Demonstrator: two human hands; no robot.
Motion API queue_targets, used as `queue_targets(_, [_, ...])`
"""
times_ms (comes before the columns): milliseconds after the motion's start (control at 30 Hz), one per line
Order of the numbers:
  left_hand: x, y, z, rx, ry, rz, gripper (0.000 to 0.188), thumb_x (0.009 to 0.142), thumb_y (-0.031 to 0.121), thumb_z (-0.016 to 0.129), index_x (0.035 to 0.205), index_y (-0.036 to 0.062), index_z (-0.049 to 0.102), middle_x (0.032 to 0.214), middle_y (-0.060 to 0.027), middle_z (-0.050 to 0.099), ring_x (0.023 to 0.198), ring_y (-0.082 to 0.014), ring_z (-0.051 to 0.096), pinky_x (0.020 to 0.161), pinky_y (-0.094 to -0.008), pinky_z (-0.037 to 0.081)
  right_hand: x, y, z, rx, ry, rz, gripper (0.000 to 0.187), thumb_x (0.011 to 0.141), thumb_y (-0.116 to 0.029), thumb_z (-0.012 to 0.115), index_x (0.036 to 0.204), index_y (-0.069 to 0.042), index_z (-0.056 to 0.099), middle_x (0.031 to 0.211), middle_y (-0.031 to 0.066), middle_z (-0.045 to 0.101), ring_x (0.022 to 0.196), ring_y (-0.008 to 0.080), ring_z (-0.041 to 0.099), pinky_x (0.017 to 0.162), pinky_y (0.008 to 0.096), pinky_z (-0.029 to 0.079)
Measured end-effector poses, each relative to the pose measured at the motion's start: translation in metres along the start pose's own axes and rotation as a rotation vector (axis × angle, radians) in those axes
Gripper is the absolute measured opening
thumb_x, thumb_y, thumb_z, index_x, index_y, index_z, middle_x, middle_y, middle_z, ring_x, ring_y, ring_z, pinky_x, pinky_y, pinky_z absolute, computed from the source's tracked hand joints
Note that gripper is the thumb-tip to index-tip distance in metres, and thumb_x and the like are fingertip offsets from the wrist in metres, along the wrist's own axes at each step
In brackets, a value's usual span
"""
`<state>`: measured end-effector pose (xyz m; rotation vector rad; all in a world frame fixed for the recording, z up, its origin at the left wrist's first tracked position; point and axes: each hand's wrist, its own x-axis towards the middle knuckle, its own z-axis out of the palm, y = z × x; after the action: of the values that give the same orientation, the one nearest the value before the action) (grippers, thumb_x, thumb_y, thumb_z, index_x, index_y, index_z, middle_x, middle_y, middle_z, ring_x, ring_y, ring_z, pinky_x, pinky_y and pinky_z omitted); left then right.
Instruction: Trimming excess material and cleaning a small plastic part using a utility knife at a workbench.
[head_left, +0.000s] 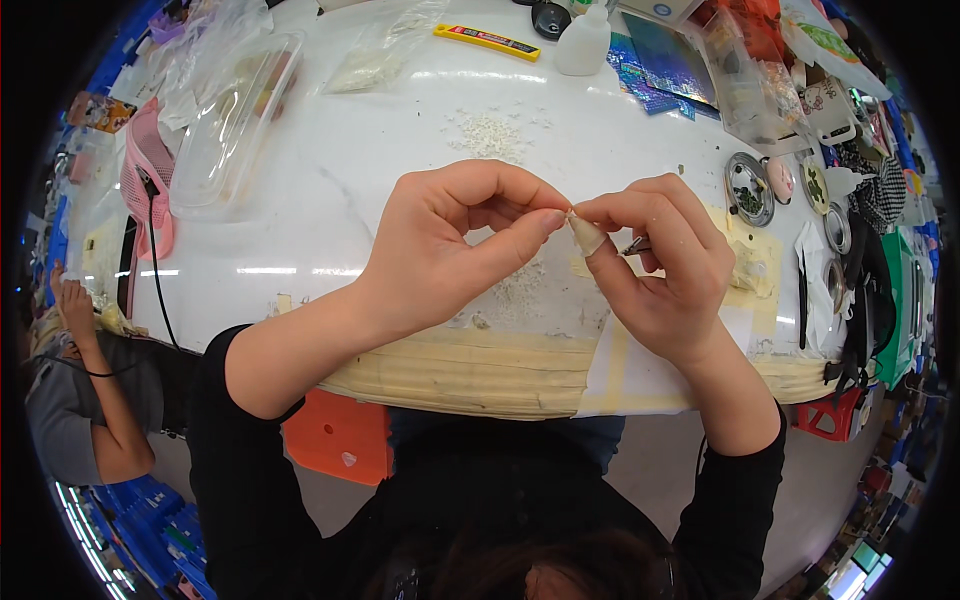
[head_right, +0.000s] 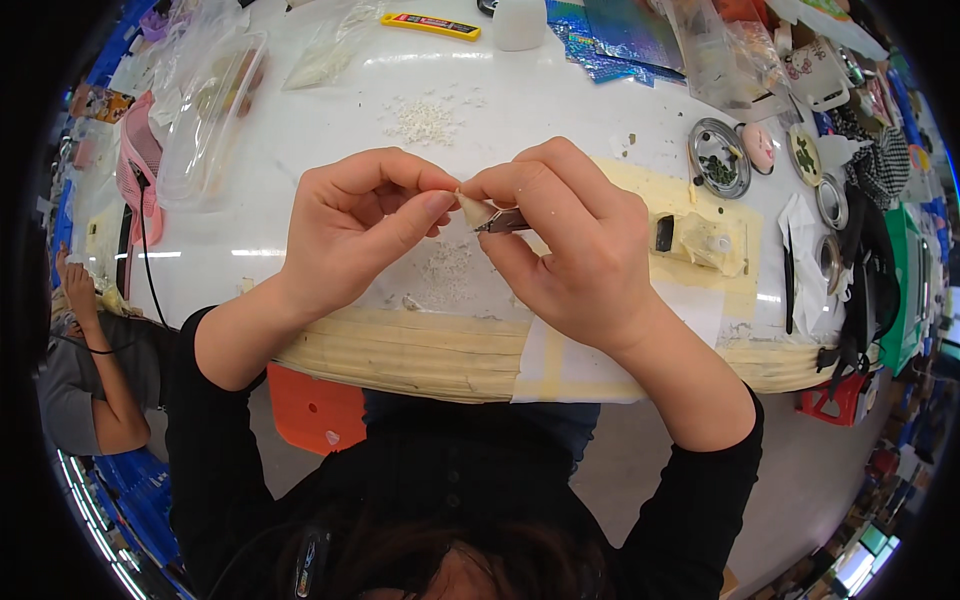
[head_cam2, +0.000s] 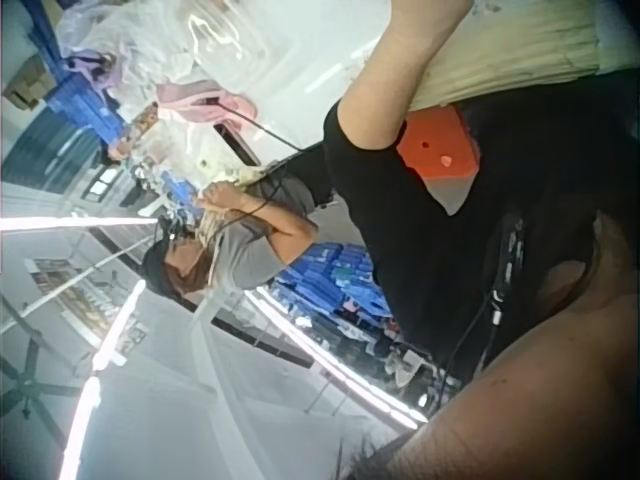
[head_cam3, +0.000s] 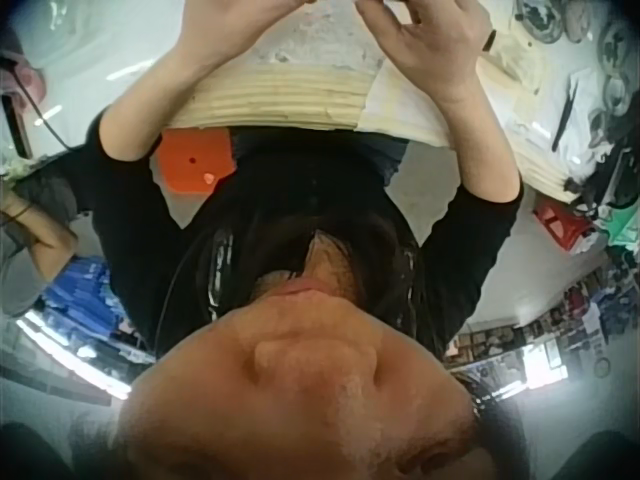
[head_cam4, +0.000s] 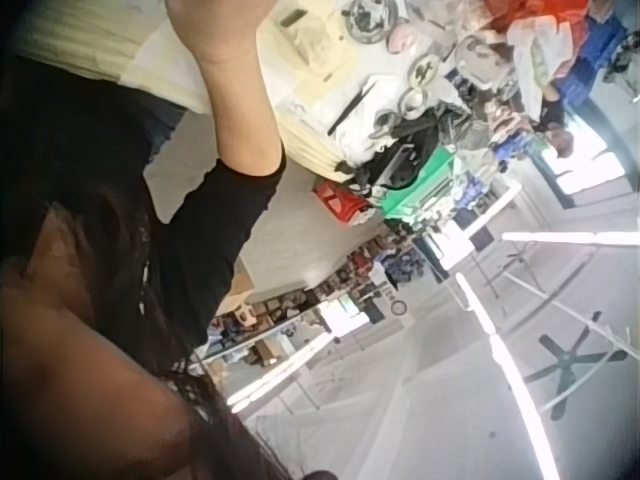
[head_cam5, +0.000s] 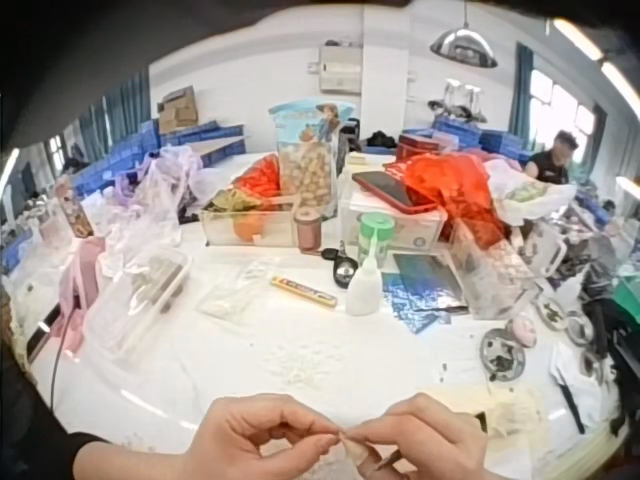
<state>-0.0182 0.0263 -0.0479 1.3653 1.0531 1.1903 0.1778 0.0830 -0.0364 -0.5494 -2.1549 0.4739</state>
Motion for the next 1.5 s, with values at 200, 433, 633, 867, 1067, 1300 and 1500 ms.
queue_targets(200, [-0.001,-0.002,0.0,0.199,0.046,0.196,0.013,0.087,-0.004,0.065,0.099,-0.0024,0.067,0.093,-0.0071,0.067,0.084,-0.0113,0.063,0.074,-0.0244,0.05,-0.002,0.001,0.001,-0.022,-0.103,0.073,0.02,0.073,-0.002,0.07,0.092,-0.005,0.063,0.082,0.0051,0.061,0.064,0.0172,0.064,0.053,0.0269,0.051])
queue_targets(433, [0.003,0.001,0.002,0.51,0.096,0.475,0.016,0.078,-0.01,0.068,0.091,-0.0003,0.069,0.082,-0.0065,0.067,0.072,-0.013,0.061,0.064,-0.0239,0.049,-0.007,0.007,0.001,-0.333,-0.209,0.09,0.027,0.081,-0.025,0.073,0.083,-0.009,0.052,0.07,0.003,0.054,0.057,0.0221,0.057,0.046,0.0327,0.042])
queue_targets(633, [0.006,0.0,0.001,0.623,0.099,0.585,0.019,0.076,-0.011,0.07,0.091,0.0,0.069,0.08,-0.0071,0.067,0.069,-0.0144,0.062,0.06,-0.0239,0.049,-0.006,0.007,0.002,-0.378,-0.184,0.055,0.026,0.084,-0.024,0.07,0.08,-0.009,0.049,0.066,0.004,0.048,0.054,0.0231,0.053,0.045,0.034,0.041])
queue_targets(867, [0.006,-0.001,0.0,0.64,0.092,0.593,0.019,0.076,-0.011,0.07,0.091,0.0004,0.069,0.081,-0.0067,0.067,0.07,-0.0143,0.062,0.06,-0.0238,0.05,-0.005,0.006,0.003,-0.362,-0.199,0.061,0.025,0.084,-0.022,0.07,0.079,-0.009,0.049,0.066,0.0041,0.048,0.055,0.0234,0.054,0.046,0.0344,0.042])
queue_targets(1067, [0.007,-0.002,-0.001,0.678,0.084,0.632,0.021,0.075,-0.011,0.07,0.092,0.0007,0.07,0.081,-0.0072,0.067,0.071,-0.0152,0.062,0.06,-0.0243,0.05,-0.006,0.005,0.0,-0.36,-0.258,0.106,0.017,0.08,-0.01,0.068,0.083,-0.008,0.052,0.071,0.0055,0.053,0.059,0.0251,0.056,0.049,0.0351,0.043])
queue_targets(1300, [0.009,-0.003,-0.003,0.733,0.067,0.688,0.022,0.074,-0.011,0.071,0.092,0.0004,0.069,0.081,-0.0077,0.067,0.07,-0.0165,0.062,0.059,-0.0251,0.05,-0.005,0.006,0.001,-0.368,-0.235,0.064,0.018,0.081,-0.015,0.07,0.08,-0.01,0.052,0.066,0.004,0.049,0.054,0.0238,0.055,0.045,0.035,0.042])
queue_targets(1500, [0.009,-0.001,-0.003,0.73,0.054,0.663,0.021,0.073,-0.011,0.071,0.09,0.0006,0.069,0.081,-0.0074,0.066,0.069,-0.0162,0.062,0.058,-0.0253,0.05,-0.005,0.005,0.0,-0.382,-0.232,0.045,0.016,0.078,-0.011,0.069,0.079,-0.01,0.054,0.065,0.0039,0.048,0.053,0.0236,0.055,0.044,0.0348,0.042])
